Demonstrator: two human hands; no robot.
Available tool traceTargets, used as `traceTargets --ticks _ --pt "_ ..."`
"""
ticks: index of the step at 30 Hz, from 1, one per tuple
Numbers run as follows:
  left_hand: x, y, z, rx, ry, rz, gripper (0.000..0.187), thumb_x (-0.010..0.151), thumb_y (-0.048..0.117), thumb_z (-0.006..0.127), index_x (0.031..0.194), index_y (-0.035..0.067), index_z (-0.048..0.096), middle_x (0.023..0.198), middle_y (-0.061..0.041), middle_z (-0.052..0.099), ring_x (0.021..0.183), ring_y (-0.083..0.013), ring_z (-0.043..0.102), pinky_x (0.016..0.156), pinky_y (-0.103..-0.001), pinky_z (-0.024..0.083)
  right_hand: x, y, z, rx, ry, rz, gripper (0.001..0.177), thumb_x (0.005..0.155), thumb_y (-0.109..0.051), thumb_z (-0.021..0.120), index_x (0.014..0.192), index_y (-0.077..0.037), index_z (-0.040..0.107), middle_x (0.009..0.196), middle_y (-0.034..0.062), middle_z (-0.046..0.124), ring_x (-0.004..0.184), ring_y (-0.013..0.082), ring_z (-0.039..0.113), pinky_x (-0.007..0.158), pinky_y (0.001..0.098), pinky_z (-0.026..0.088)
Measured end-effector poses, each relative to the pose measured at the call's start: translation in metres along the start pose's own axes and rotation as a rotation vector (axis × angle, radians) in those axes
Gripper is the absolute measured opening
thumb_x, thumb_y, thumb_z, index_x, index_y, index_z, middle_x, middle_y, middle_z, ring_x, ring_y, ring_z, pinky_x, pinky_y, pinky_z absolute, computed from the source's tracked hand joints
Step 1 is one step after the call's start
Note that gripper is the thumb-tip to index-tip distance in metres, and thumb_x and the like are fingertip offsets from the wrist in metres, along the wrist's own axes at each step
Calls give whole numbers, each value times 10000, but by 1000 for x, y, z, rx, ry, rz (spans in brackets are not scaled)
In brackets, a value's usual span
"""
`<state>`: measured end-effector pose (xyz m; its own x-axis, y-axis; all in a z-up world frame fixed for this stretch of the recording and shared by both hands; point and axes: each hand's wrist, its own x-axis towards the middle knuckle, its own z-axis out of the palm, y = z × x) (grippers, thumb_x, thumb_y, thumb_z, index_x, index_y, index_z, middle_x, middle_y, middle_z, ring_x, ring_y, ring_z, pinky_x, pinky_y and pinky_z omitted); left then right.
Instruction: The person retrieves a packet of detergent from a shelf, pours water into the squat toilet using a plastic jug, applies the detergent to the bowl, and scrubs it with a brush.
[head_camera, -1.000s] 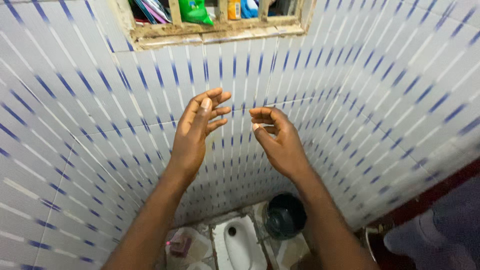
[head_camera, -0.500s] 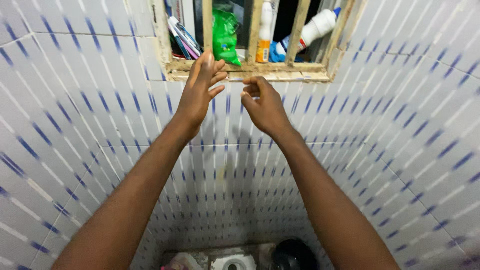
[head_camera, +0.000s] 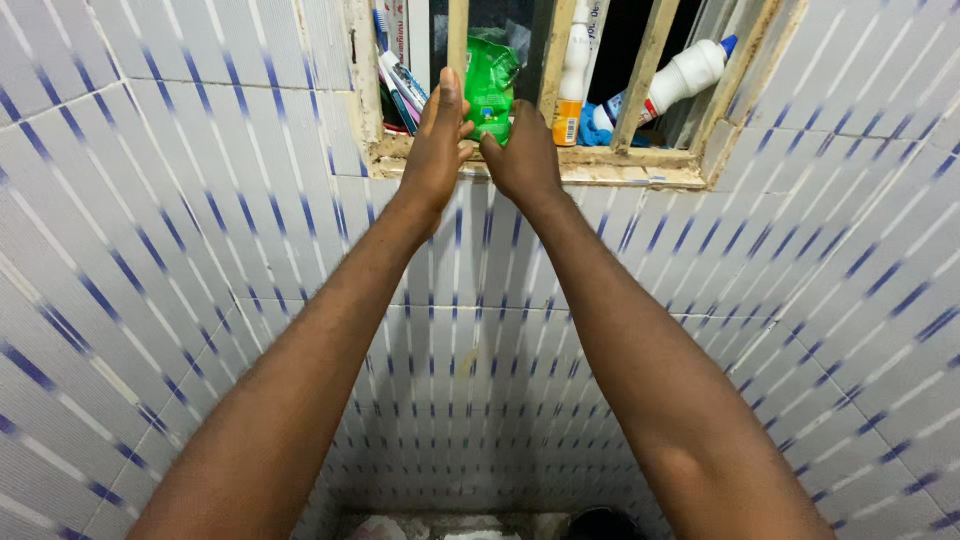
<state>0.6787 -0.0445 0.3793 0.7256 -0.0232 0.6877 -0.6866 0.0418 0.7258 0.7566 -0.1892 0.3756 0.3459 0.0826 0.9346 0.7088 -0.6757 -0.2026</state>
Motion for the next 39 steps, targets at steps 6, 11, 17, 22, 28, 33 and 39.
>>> traceTargets --ticks 6,11,17,22,28,33,39 --pt "-2 -1 -9 -7 -23 -3 1107 874 853 274 1651 91 72 1650 -275 260 1537 -387 305 1214 -542 307 7 -1 8 -57 17 56 483 823 -205 804 1185 18 574 1087 258 682 1043 451 650 891 528 512" --pt "-3 -3 -12 -20 -16 -18 1102 875 842 277 1650 81 86 1635 -278 284 1522 -389 332 1206 -530 311 10 3 14 -30 16 65 478 829 -205 817 1175 9 567 1081 251 695 1039 448 663 882 528 520" --pt "-12 -4 -16 -38 -40 -48 1109 872 841 288 1638 55 136 1613 -273 353 1502 -379 395 1204 -502 343 16 13 19 -35 31 172 436 829 -170 808 1176 -27 587 1045 202 721 995 406 692 856 501 528" --pt "-27 -3 -23 20 -39 -128 1165 848 872 259 1636 29 104 1625 -274 317 1514 -371 358 1200 -506 336 19 17 19 9 67 169 333 842 -130 799 1106 -33 620 1004 163 735 965 336 719 854 454 543" --pt "-45 -3 -37 2 -49 -150 1169 834 882 266 1623 28 147 1624 -238 367 1525 -344 359 1203 -498 338 12 14 6 21 169 112 308 840 -89 799 1093 -34 632 983 154 735 934 333 711 819 446 535" --pt "-69 -7 -44 46 -85 -209 1086 844 846 230 1632 98 198 1614 -213 366 1493 -338 378 1181 -485 347 -12 4 -25 190 249 141 282 890 -52 756 1131 -38 611 1017 122 742 910 240 742 794 367 582" --pt "-117 -8 -50 -54 -107 -192 911 971 716 298 1608 66 279 1620 -210 396 1498 -326 418 1206 -461 364 -76 -31 -76 462 215 223 266 954 -43 733 1183 -30 598 1072 93 728 934 159 706 806 298 588"
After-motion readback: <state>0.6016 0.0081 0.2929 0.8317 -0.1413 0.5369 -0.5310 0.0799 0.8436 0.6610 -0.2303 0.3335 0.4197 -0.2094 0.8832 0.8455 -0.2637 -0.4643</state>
